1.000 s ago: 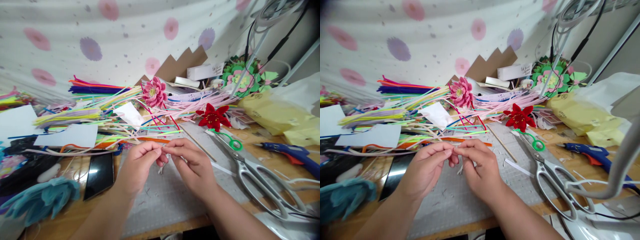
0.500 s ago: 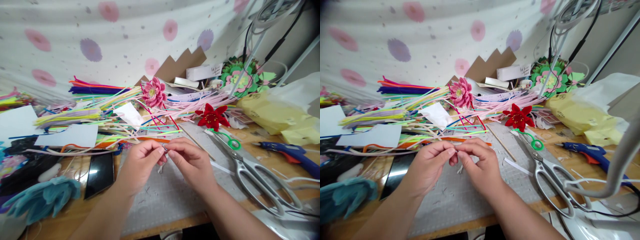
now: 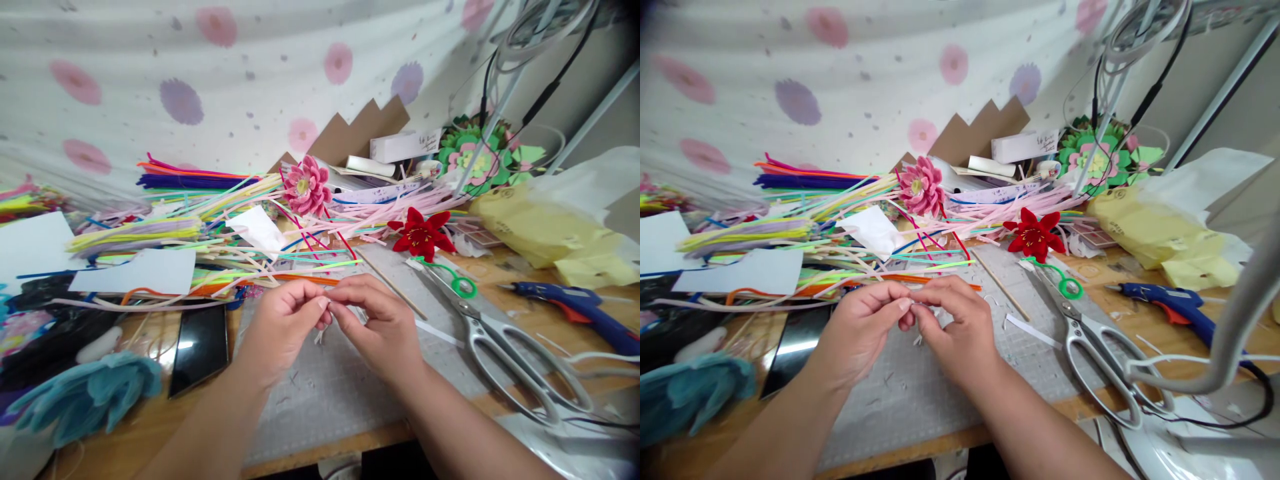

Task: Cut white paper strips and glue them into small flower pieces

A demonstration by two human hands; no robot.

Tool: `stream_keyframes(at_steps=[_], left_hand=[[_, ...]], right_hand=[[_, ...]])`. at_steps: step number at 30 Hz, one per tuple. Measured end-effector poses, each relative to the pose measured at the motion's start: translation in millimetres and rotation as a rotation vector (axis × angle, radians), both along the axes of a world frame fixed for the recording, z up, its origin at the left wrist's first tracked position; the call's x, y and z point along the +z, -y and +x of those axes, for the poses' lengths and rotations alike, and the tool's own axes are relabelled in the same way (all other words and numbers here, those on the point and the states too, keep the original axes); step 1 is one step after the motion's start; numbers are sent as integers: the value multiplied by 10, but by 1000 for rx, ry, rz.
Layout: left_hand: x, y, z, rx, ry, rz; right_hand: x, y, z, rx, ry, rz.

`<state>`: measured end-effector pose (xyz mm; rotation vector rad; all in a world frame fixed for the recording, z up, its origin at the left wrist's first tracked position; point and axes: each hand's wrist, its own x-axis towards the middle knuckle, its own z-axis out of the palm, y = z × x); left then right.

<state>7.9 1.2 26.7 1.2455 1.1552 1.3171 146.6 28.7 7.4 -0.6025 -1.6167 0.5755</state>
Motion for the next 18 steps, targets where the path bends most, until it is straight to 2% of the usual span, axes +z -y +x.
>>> stream_keyframes(at_steps=[12, 18], left_hand=[[6, -1, -52, -34, -129, 54], [-19, -4, -56, -59, -97, 67]], right_hand=[[1, 2, 8, -54, -29, 11], [-5, 13, 20, -47, -34, -6]])
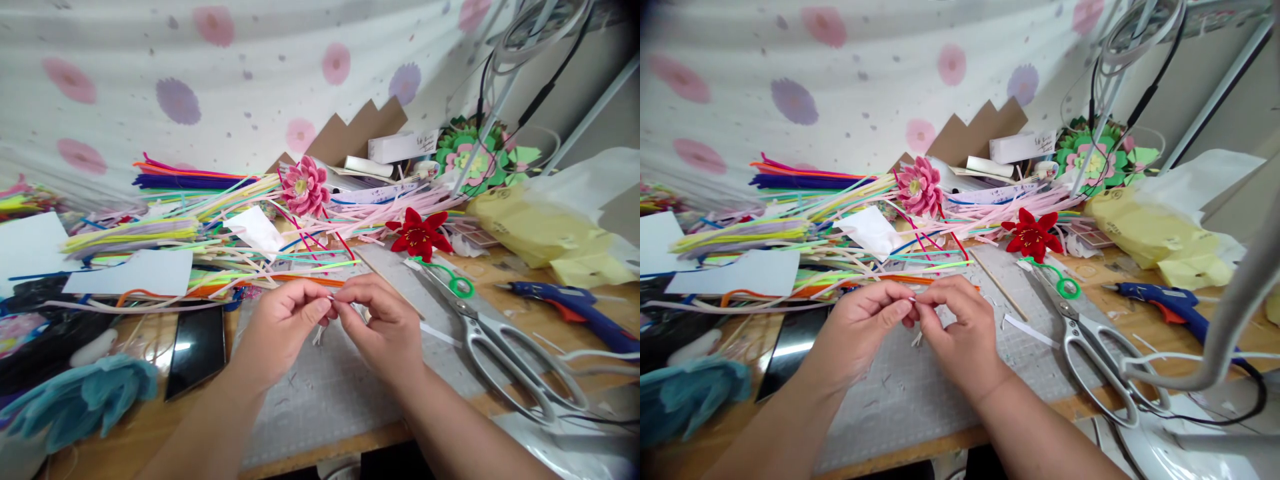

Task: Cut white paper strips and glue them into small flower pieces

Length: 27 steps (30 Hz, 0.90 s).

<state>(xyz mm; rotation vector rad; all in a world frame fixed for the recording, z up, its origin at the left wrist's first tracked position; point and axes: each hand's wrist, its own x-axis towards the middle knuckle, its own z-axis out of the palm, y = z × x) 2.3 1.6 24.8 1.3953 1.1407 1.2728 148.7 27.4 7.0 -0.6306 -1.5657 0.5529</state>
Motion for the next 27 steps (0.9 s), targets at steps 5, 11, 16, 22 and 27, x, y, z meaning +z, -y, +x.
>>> stream_keyframes(at_steps=[5, 11, 16, 22, 27], left_hand=[[-11, -11, 7, -3, 79, -12], [-21, -15, -2, 29, 96, 17], [5, -27, -21, 51, 125, -10], [8, -55, -45, 53, 84, -12], [-7, -73, -45, -6, 11, -45]], right_hand=[[15, 28, -7, 16, 2, 23], [-24, 3, 28, 148, -90, -81], [-123, -61, 28, 164, -445, -214], [-84, -166, 78, 94, -636, -277], [-12, -274, 210, -7, -745, -289]])
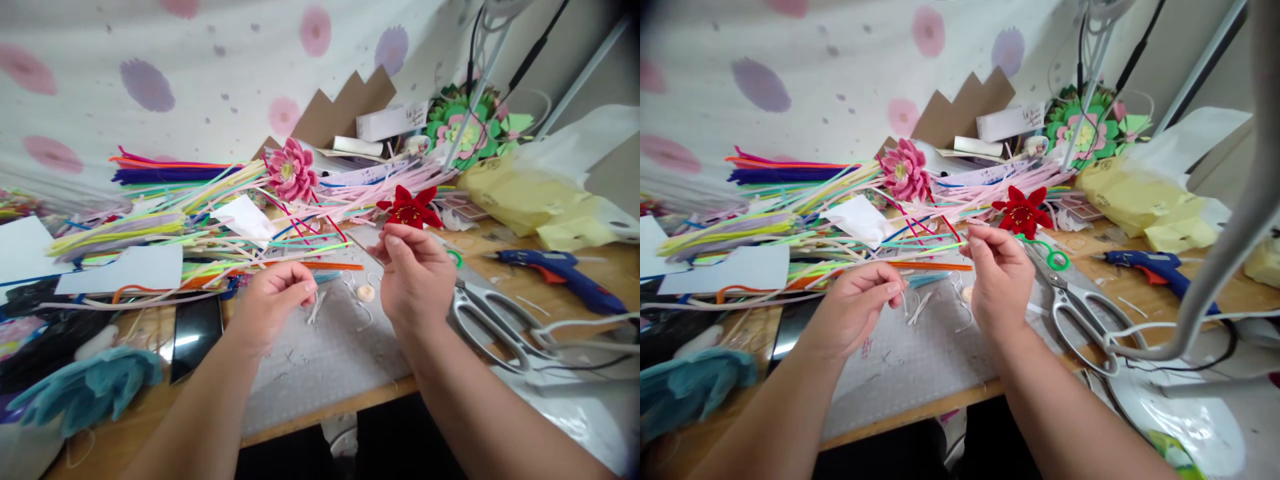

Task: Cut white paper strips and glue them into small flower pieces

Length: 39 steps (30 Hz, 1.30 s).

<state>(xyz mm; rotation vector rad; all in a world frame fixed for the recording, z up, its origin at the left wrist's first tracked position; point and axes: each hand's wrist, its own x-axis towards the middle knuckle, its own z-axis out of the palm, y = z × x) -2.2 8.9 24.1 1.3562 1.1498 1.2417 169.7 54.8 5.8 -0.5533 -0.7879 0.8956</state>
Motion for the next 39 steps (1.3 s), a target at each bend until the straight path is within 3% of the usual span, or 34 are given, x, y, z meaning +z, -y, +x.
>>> stream_keyframes(at_steps=[5, 8, 12, 16, 19, 23, 25, 28, 31, 35, 37, 39], left_hand=[[-19, -2, 115, -151, -158, -86], [-52, -25, 237, -167, -370, -128], [-131, -92, 293, -9, -619, -66], [-171, -164, 183, 178, -596, -1], [-89, -145, 106, 278, -546, 43], [81, 168, 91, 332, -538, 98], [89, 450, 74, 340, -687, 115], [-44, 903, -33, 479, -834, 134], [-219, 1228, -222, 659, -941, 30], [-243, 1317, -461, 589, -983, -21], [-149, 1243, -531, 534, -1028, 13], [-22, 1147, -542, 533, -1038, 24]], right_hand=[[5, -36, 114, -30, -34, 0], [-8, -31, 124, 12, -55, 0], [-14, -43, 109, 70, -85, -48], [-19, -81, 98, 120, -96, -113], [-36, -71, 99, 102, -1, -152], [-70, 103, 178, 100, 115, -166], [-99, 251, 270, 126, 174, -152], [-172, 479, 440, 146, 352, -171], [-280, 646, 563, 145, 601, -210], [-433, 756, 588, 55, 877, -21], [-490, 771, 582, 28, 928, 48], [-529, 770, 591, 53, 912, 13]])
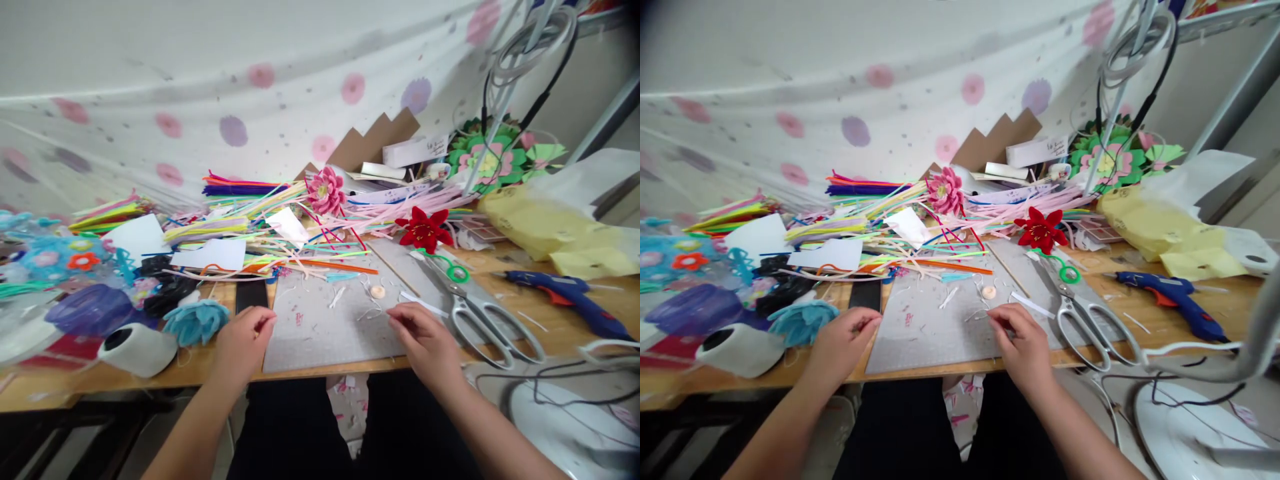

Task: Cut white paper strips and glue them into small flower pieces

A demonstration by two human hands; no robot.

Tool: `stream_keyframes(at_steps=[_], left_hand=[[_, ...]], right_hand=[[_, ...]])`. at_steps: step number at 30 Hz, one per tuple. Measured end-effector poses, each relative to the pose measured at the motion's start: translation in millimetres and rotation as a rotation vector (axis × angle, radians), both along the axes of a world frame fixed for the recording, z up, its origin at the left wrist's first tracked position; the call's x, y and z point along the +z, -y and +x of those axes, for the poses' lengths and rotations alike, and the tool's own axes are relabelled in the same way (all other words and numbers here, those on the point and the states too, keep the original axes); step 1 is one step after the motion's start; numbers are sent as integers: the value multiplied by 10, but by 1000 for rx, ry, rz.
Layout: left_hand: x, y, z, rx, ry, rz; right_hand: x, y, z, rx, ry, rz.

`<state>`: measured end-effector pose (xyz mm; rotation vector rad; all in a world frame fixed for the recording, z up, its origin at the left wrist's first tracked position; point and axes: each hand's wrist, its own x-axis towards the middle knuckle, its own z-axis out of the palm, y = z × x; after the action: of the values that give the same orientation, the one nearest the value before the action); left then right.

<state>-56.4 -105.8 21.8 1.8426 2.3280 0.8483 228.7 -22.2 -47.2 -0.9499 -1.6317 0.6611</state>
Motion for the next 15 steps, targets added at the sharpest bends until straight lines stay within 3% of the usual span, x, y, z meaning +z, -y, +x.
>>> stream_keyframes(at_steps=[5, 10, 15], left_hand=[[182, -60, 343, -98, 104, -30], [-2, 116, 923, -427, 456, -108], [-166, 209, 1085, -539, 704, 50]], right_hand=[[3, 105, -12, 46, -229, -227], [175, 470, -194, 338, -232, -268], [299, 647, -309, 585, -364, -440]])
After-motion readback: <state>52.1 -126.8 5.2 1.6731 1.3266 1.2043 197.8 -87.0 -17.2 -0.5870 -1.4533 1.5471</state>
